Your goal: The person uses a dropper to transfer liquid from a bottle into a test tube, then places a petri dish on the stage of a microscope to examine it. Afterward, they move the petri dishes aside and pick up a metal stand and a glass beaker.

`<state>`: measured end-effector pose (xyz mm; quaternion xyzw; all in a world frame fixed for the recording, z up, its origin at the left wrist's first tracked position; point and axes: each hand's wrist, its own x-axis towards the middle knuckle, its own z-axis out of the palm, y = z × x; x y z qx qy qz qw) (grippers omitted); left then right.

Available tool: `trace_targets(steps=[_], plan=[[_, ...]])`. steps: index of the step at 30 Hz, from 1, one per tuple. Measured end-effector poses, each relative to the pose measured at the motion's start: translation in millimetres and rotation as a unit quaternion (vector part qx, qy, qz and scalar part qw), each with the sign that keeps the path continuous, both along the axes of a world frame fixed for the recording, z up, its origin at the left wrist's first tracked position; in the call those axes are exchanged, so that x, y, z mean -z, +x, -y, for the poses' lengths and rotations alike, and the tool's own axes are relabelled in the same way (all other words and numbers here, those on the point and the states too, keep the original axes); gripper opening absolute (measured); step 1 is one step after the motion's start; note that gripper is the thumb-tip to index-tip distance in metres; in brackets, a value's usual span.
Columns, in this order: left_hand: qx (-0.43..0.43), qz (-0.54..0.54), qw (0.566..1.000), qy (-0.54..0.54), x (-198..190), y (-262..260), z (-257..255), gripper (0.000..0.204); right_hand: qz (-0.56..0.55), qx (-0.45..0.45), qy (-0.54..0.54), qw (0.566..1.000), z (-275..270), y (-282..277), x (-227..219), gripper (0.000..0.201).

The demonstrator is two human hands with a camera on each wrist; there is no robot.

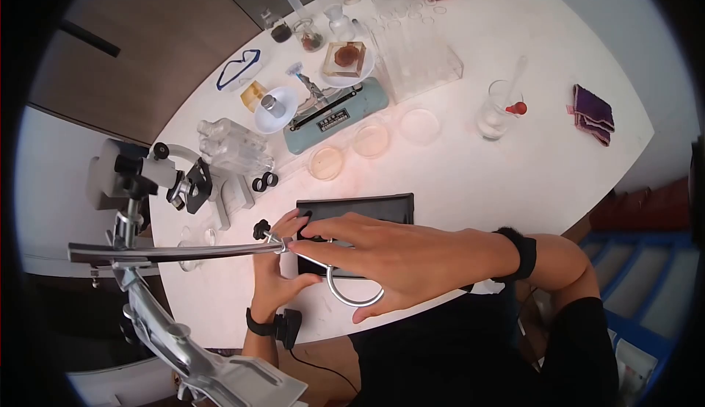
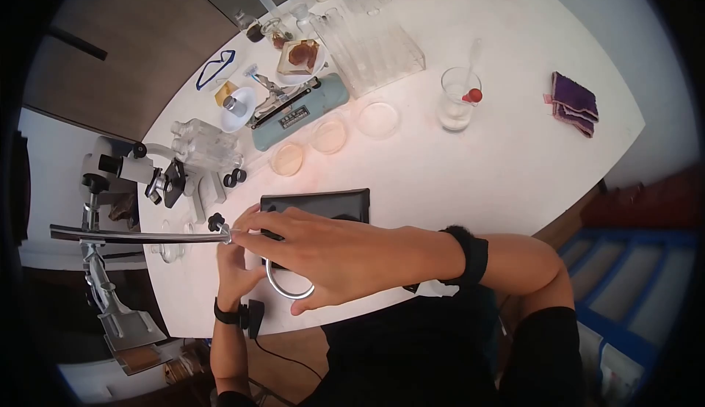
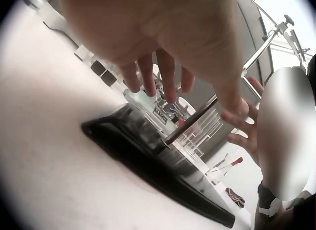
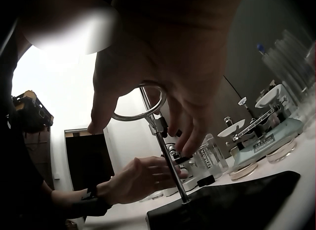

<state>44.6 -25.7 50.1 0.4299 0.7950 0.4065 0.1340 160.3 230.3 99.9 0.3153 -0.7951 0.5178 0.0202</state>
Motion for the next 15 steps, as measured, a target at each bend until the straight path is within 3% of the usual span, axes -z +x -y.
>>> trace_targets(steps=[1, 3, 6, 7, 8, 12, 14, 15], plan=[[-0.003, -0.002, 1.000, 0.008, -1.5, -3.8, -12.1, 0.079, -0.009, -0.012, -0.006, 1.000, 0.8, -2.7, 0.7, 0.094], [0.129, -0.065, 0.986, -0.082, -2.6, -6.7, -31.5, 0.086, -0.019, -0.030, -0.006, 0.999, 0.9, -7.4, 1.0, 0.098], [0.160, -0.132, 0.969, -0.131, -3.3, -9.3, -41.5, 0.085, -0.014, -0.038, -0.036, 0.999, -4.8, -10.7, -4.4, 0.094], [0.149, -0.138, 0.972, -0.117, 2.1, -7.9, -41.7, 0.072, 0.016, -0.045, -0.045, 0.998, -10.0, -13.1, -9.1, 0.090], [0.148, -0.139, 0.972, -0.115, 11.3, -7.0, -39.6, 0.072, 0.049, -0.052, -0.057, 0.996, -12.6, -13.7, -12.0, 0.087], [0.059, -0.127, 0.984, -0.112, 37.2, -2.4, -29.0, 0.045, 0.033, -0.035, -0.040, 0.998, -23.2, -20.0, -10.9, 0.074], [0.026, -0.182, 0.981, -0.062, 35.9, 11.4, -34.4, 0.042, 0.136, -0.061, -0.052, 0.988, -23.3, -21.6, -12.0, 0.074], [0.005, -0.020, 0.998, -0.064, 36.5, 18.6, -35.1, 0.041, 0.174, -0.046, -0.046, 0.983, -23.5, -22.5, -17.8, 0.076]])
